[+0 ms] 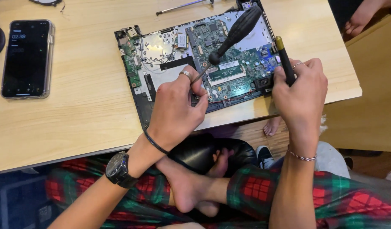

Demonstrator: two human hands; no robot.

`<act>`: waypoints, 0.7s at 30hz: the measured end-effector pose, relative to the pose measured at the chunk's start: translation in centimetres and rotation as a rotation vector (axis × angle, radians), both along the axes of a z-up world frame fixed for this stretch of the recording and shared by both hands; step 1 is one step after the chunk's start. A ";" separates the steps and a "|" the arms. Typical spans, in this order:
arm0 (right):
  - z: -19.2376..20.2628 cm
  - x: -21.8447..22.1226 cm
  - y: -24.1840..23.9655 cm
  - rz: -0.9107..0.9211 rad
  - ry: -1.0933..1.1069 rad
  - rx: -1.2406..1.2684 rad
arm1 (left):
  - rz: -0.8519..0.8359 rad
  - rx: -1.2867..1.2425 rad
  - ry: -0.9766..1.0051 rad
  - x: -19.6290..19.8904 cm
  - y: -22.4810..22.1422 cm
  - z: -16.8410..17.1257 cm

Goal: Disassembling and cleaning the internal components of a laptop using a screwdriver and a brush.

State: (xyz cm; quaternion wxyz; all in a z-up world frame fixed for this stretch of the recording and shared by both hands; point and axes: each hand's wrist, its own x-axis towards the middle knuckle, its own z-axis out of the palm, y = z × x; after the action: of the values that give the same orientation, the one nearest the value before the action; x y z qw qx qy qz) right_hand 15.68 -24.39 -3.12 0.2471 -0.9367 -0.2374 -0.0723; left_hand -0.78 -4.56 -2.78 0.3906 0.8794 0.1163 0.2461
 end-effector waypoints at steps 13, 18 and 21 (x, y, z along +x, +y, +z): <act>1.9 -3.7 0.7 0.041 -0.253 0.156 | -0.070 0.099 0.101 0.4 4.5 2.1; 2.9 -9.8 4.7 0.218 -0.209 0.230 | -0.111 0.157 0.127 2.1 6.0 2.1; 2.0 -11.1 6.1 0.254 -0.153 0.216 | -0.103 0.149 0.139 2.7 6.2 1.1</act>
State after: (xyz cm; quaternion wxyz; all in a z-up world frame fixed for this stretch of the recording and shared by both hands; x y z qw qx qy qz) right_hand 4.60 -18.26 -1.16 0.3347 -0.8589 -0.3626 -0.1369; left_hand 1.91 1.63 -1.72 0.3274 0.9256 0.0793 0.1724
